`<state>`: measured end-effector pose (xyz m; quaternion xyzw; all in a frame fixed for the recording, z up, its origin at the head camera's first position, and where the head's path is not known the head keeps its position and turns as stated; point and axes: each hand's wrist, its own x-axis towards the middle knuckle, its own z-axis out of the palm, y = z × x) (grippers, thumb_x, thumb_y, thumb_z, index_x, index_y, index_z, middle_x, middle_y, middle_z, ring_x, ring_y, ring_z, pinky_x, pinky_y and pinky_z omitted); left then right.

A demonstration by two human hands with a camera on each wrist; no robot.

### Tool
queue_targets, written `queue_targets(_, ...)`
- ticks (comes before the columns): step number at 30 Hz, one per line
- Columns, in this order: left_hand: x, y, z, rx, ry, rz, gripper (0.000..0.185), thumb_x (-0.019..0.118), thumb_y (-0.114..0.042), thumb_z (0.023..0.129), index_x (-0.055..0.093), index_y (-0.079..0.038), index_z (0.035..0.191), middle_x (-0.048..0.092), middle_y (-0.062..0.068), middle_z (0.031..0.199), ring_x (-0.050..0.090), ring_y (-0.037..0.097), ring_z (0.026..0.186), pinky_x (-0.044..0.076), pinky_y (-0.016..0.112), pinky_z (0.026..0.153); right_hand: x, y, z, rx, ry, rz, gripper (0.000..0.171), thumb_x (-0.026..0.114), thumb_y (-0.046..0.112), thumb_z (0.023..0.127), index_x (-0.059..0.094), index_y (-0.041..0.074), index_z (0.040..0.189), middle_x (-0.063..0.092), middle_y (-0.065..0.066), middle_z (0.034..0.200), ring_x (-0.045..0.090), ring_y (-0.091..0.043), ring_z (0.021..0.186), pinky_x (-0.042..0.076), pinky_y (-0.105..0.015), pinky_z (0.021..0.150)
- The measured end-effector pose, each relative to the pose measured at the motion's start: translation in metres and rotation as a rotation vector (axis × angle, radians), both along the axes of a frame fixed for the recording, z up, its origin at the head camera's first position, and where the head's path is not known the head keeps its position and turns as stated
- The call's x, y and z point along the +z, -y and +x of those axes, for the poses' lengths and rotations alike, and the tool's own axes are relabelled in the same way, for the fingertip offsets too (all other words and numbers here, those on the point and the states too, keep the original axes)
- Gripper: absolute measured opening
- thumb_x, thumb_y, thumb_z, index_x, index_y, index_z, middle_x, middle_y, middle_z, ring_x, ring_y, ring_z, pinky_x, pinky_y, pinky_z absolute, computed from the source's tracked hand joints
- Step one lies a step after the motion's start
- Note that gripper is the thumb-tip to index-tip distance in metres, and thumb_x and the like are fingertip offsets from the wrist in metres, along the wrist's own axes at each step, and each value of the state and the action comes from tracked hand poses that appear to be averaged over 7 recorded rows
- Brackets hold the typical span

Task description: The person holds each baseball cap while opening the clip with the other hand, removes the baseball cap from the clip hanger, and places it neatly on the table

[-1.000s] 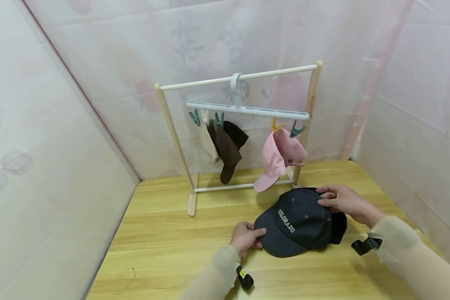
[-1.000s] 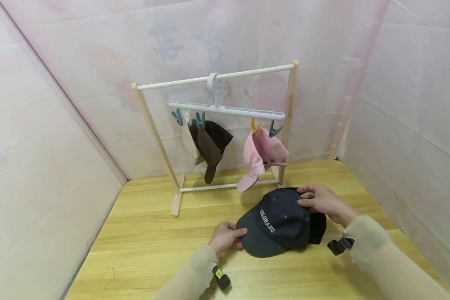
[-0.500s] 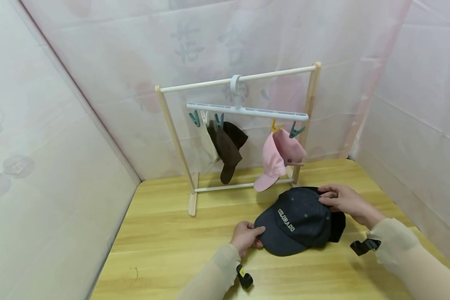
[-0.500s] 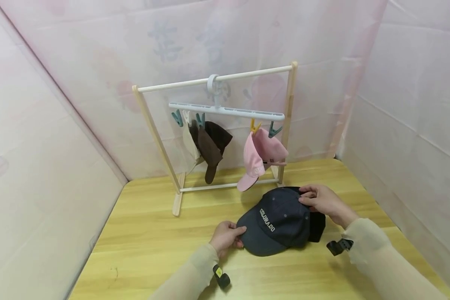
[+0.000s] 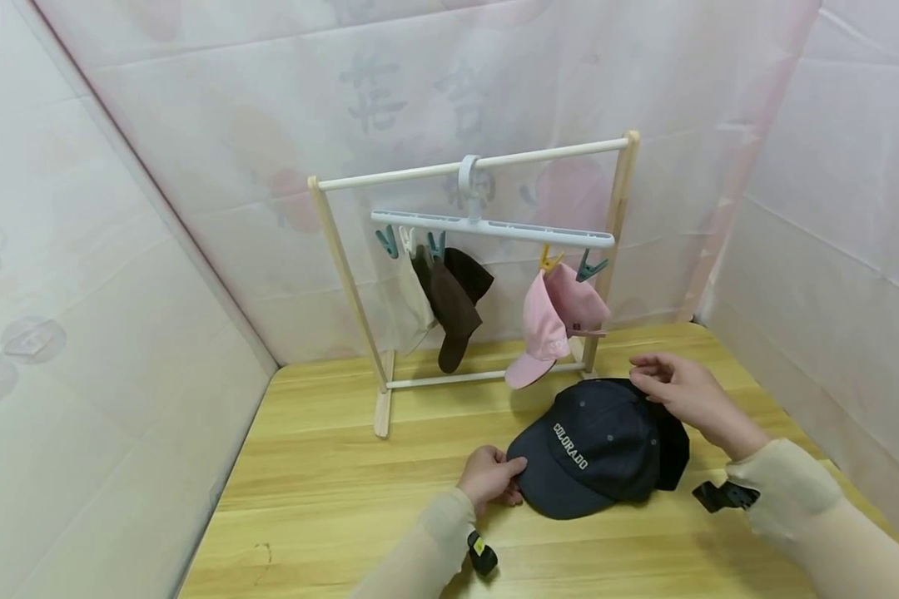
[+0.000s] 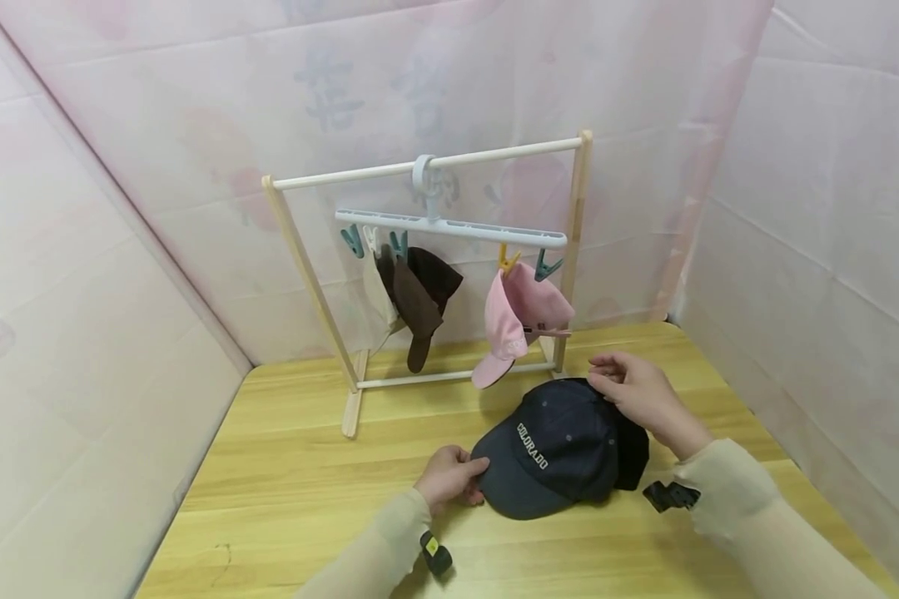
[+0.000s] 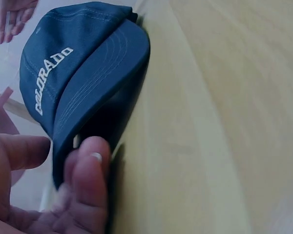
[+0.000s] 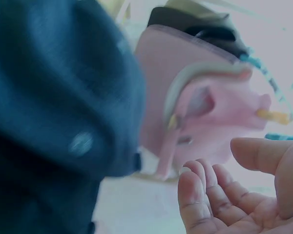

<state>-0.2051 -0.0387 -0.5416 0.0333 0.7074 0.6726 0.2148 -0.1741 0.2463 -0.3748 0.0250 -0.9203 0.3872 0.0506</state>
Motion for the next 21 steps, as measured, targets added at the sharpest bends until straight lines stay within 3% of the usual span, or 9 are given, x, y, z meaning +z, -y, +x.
queue_targets(6, 0.014, 0.017, 0.000, -0.069, -0.169, -0.211, 0.028, 0.068, -0.032, 0.090, 0.056, -0.007, 0.084, 0.064, 0.009, 0.066, 0.062, 0.020, 0.049, 0.053, 0.033, 0.045, 0.017, 0.024, -0.004, 0.034, -0.077, 0.076, 0.043, 0.055, 0.032, 0.098, 0.055, 0.000, 0.126, 0.064, -0.017, 0.110, 0.059, -0.026, 0.095, 0.054, -0.031, 0.070)
queue_targets(11, 0.035, 0.039, -0.009, -0.075, -0.272, -0.236, 0.026, 0.066, -0.030, 0.091, 0.059, -0.005, 0.089, 0.065, 0.010, 0.071, 0.065, 0.028, 0.058, 0.053, 0.033, 0.050, 0.039, 0.042, -0.005, 0.063, -0.172, 0.134, 0.035, 0.060, 0.029, 0.096, 0.061, 0.003, 0.120, 0.066, -0.010, 0.105, 0.059, -0.024, 0.094, 0.049, -0.025, 0.070)
queue_targets(14, 0.059, 0.056, -0.020, -0.070, -0.359, -0.255, 0.025, 0.065, -0.028, 0.093, 0.061, -0.004, 0.094, 0.065, 0.011, 0.074, 0.066, 0.029, 0.062, 0.053, 0.031, 0.051, 0.055, 0.053, -0.008, 0.093, -0.269, 0.167, 0.030, 0.062, 0.022, 0.095, 0.063, 0.002, 0.116, 0.067, -0.009, 0.102, 0.060, -0.024, 0.091, 0.048, -0.024, 0.069)
queue_targets(17, 0.090, 0.074, -0.030, -0.038, -0.508, -0.340, 0.023, 0.062, -0.028, 0.094, 0.063, -0.005, 0.097, 0.065, 0.008, 0.075, 0.063, 0.022, 0.061, 0.050, 0.029, 0.051, 0.071, 0.063, -0.012, 0.101, -0.376, 0.199, 0.023, 0.065, 0.016, 0.093, 0.065, 0.002, 0.112, 0.069, -0.009, 0.098, 0.064, -0.024, 0.086, 0.050, -0.021, 0.066)
queue_targets(21, 0.134, 0.096, -0.044, 0.058, -0.702, -0.439, 0.023, 0.062, -0.027, 0.094, 0.064, -0.006, 0.102, 0.064, 0.001, 0.077, 0.057, 0.013, 0.064, 0.049, 0.030, 0.057, 0.096, 0.073, -0.020, 0.068, -0.470, 0.241, 0.019, 0.065, 0.016, 0.092, 0.068, 0.006, 0.108, 0.070, -0.008, 0.097, 0.068, -0.021, 0.080, 0.050, -0.017, 0.061)
